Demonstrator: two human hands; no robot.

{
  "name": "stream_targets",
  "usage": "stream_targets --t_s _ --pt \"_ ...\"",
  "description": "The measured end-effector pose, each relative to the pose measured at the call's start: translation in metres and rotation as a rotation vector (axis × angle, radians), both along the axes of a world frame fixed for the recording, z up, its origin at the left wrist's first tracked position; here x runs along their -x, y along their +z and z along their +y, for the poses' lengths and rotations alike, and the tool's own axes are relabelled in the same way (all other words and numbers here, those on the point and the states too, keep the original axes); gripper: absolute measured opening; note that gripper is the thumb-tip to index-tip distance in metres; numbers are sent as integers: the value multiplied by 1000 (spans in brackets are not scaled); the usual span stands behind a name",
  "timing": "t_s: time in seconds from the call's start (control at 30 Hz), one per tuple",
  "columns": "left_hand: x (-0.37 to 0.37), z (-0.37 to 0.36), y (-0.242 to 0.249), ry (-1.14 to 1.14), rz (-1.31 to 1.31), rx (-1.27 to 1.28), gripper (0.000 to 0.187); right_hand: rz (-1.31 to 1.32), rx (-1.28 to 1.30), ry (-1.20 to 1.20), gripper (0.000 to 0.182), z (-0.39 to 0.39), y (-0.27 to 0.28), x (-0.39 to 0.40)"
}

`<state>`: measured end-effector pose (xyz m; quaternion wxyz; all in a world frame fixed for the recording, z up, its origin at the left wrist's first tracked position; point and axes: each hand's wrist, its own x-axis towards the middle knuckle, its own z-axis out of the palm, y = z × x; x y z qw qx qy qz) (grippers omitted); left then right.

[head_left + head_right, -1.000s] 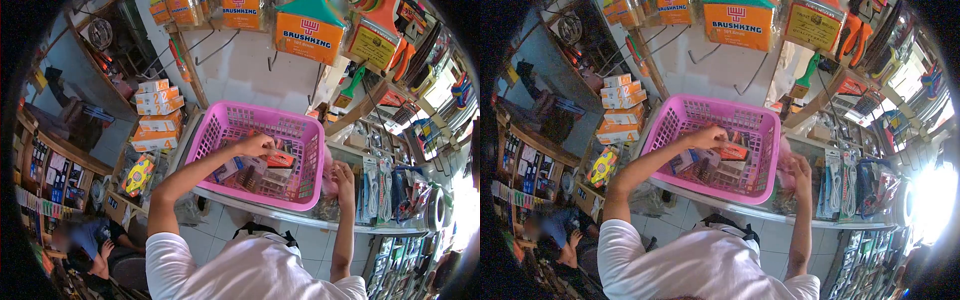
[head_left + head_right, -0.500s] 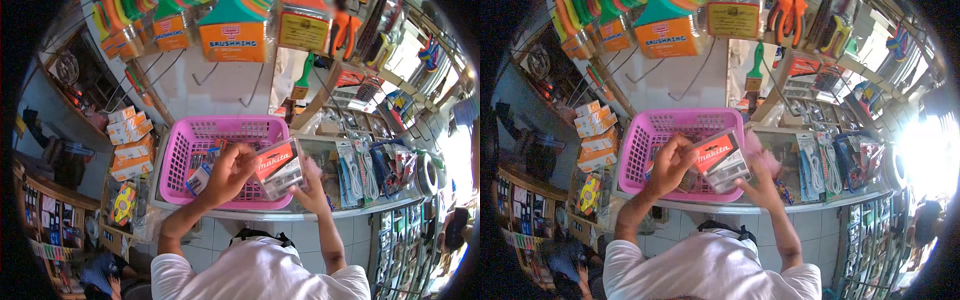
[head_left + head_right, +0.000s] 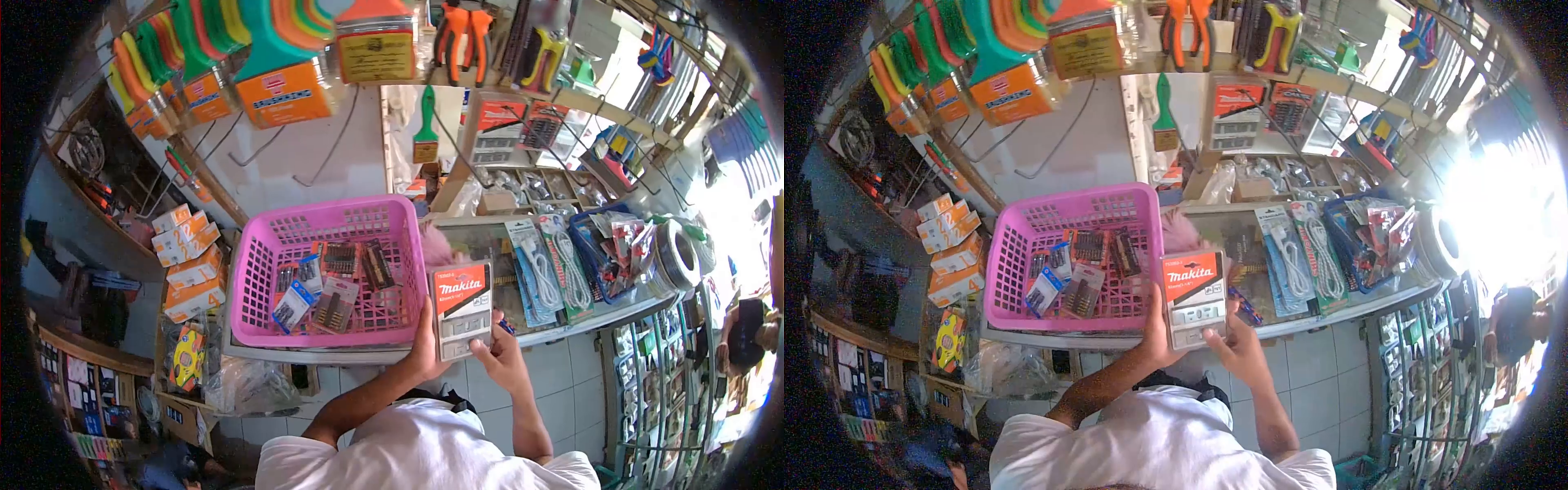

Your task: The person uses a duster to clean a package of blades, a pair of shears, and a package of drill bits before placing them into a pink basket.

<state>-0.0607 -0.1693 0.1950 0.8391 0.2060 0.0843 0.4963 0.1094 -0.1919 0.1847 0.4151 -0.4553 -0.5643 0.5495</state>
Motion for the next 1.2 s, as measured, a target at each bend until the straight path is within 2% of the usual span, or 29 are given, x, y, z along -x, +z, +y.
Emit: stream_targets --t_s 0.07,0.1,0.2,0.23,0.33,0.43,0.5,0.53,0.67,0.7,0.8,0.83,0.93,1.0,1.03,1.1,1.17,1.2 --pt "-10 -3 -12 -41 31 71 99 -221 -119 7 13 1 -22 -40" --pt "-14 -6 -16 -53 45 88 99 21 -58 -138 13 1 -14 -42" --pt "-22 -7 -23 -107 -47 164 101 -238 -108 -442 14 17 -25 -73" --pt "-24 -6 -26 -121 -91 145 100 -465 -178 -430 22 21 -27 -77" --pt "-28 2 -43 -64 -56 102 102 -792 -598 -264 36 36 -55 -75" --pt "-30 10 -62 -55 -102 123 101 -929 -498 -116 46 41 -82 -59" --pt "-33 15 -75 -56 -166 97 98 -936 -517 -105 46 48 -96 -62" --pt "-35 17 -82 -25 -149 112 98 -939 -525 -98 47 52 -105 -63" --pt "-42 26 -104 95 -75 160 97 -289 -200 -215 34 44 -108 -90" --pt "-45 27 -109 110 -96 203 97 -116 -26 -265 32 36 -121 -105" --pt "-53 30 -121 110 -138 177 97 223 81 -310 19 -5 -72 -118" --pt "-57 27 -119 102 -148 147 96 150 49 -263 21 -17 -81 -125" --pt "-69 16 -97 326 134 281 95 -59 -31 -130 29 -60 -109 -140" --pt "-70 21 -148 186 4 -131 85 -198 -65 -42 39 -82 -110 -136" --pt "-72 24 -141 479 347 -476 83 -161 41 -72 39 -90 -105 -133" --pt "-72 23 -115 664 456 -576 80 -81 90 -198 40 -100 -129 -125" --pt "-73 11 -83 465 147 -207 76 -63 79 -240 41 -108 -138 -115" --pt "-72 15 -95 377 75 -85 72 -121 41 -179 40 -108 -137 -115"
